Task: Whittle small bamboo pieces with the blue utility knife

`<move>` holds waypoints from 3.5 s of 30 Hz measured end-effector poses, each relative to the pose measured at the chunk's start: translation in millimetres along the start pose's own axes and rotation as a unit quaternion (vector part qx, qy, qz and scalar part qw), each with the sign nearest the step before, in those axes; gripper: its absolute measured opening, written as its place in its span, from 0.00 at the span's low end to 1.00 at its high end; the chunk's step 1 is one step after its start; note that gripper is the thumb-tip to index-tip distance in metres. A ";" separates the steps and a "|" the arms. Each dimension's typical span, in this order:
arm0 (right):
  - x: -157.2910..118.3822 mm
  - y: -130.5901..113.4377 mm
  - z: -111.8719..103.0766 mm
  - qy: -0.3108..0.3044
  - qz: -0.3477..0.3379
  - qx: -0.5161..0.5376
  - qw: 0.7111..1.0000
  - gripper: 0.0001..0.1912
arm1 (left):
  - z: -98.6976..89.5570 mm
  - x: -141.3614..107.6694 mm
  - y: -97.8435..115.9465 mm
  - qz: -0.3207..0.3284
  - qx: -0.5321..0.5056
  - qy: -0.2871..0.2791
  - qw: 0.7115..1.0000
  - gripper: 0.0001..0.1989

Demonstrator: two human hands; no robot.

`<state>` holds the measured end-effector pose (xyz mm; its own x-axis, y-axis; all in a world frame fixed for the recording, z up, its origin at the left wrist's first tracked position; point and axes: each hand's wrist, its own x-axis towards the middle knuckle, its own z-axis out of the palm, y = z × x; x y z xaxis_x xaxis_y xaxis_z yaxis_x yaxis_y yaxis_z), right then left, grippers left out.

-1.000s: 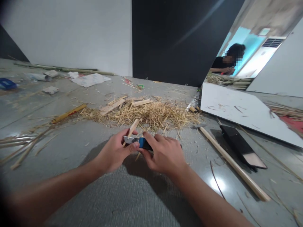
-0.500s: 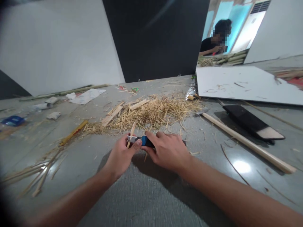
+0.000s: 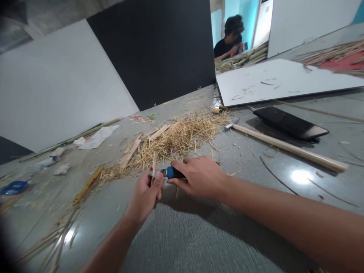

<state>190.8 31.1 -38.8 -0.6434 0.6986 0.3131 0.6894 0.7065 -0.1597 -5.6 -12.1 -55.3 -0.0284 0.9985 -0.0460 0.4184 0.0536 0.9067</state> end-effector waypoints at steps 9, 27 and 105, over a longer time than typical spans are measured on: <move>-2.2 -3.8 -3.9 -0.008 -0.023 -0.028 0.999 0.22 | -15.3 -5.4 15.4 -0.019 -0.043 -0.066 0.997 0.25; -4.4 -7.2 -3.9 0.019 0.001 -0.069 0.997 0.26 | -8.3 -8.1 11.7 0.064 0.152 0.039 0.986 0.21; 89.0 0.1 -94.9 0.249 0.009 -0.182 0.951 0.23 | -49.7 57.7 130.8 0.224 0.165 0.203 0.939 0.21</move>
<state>165.2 82.6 77.9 -0.4555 0.5050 0.7332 0.8267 0.5454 0.1380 2.4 52.2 81.4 -0.0981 0.8403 0.5332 0.7275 -0.3050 0.6146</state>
